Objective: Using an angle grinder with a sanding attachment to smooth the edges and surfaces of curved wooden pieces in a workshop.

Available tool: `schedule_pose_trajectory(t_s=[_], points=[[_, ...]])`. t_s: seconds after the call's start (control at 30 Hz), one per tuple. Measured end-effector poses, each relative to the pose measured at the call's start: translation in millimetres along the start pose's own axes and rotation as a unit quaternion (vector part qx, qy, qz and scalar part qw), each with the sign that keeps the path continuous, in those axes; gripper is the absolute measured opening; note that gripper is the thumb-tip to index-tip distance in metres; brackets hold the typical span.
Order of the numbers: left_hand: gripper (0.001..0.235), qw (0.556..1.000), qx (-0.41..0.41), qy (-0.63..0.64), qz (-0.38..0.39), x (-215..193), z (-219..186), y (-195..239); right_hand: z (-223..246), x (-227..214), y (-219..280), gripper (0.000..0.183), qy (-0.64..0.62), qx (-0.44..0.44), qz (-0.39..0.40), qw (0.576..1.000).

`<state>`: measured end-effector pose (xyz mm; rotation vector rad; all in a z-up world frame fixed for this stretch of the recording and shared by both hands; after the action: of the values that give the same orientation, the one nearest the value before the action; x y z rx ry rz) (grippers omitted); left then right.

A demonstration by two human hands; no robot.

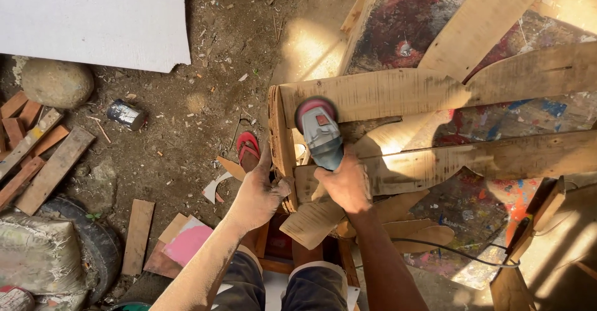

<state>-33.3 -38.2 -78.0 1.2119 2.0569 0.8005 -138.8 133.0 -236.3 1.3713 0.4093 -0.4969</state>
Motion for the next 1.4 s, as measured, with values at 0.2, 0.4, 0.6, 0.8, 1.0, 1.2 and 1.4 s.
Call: schedule_pose_trajectory(t_s=[0.2,0.4,0.6,0.8,1.0,1.2,1.4], points=[[0.090,1.000,0.013,0.019,-0.008,2.5,14.7,-7.5,81.8,-74.0,37.2,0.051,-0.087,-0.133,-0.032,0.987],[0.090,0.999,0.041,0.016,-0.019,6.5,21.8,-12.4,77.8,-91.6,-2.7,0.055,-0.101,-0.124,-0.070,0.985],[0.092,1.000,0.022,0.014,-0.012,6.3,37.2,-17.6,84.6,-74.7,16.3,0.050,-0.076,-0.097,-0.044,0.991],[0.093,1.000,-0.020,0.002,-0.005,-2.1,-12.8,1.6,59.5,-71.6,26.9,0.047,-0.122,-0.062,-0.036,0.990],[0.093,1.000,-0.024,0.010,-0.005,0.7,6.7,-6.3,53.4,-75.5,17.8,0.052,-0.104,-0.081,-0.042,0.990],[0.089,0.999,-0.032,-0.001,-0.011,-2.4,-20.4,2.2,55.3,-70.1,19.5,0.045,-0.128,-0.084,-0.062,0.986],[0.091,0.999,-0.033,-0.011,-0.015,4.8,-6.8,-5.5,2.6,-120.3,-1.4,0.050,-0.156,-0.059,-0.151,0.974]])
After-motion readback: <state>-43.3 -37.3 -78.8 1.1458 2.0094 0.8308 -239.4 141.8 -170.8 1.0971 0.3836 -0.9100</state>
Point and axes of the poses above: each hand's wrist, its own y-axis away from the middle knuckle, its own x-axis out of the palm, z = x × y, the point moved 10 cm from there along -y, towards the middle knuckle
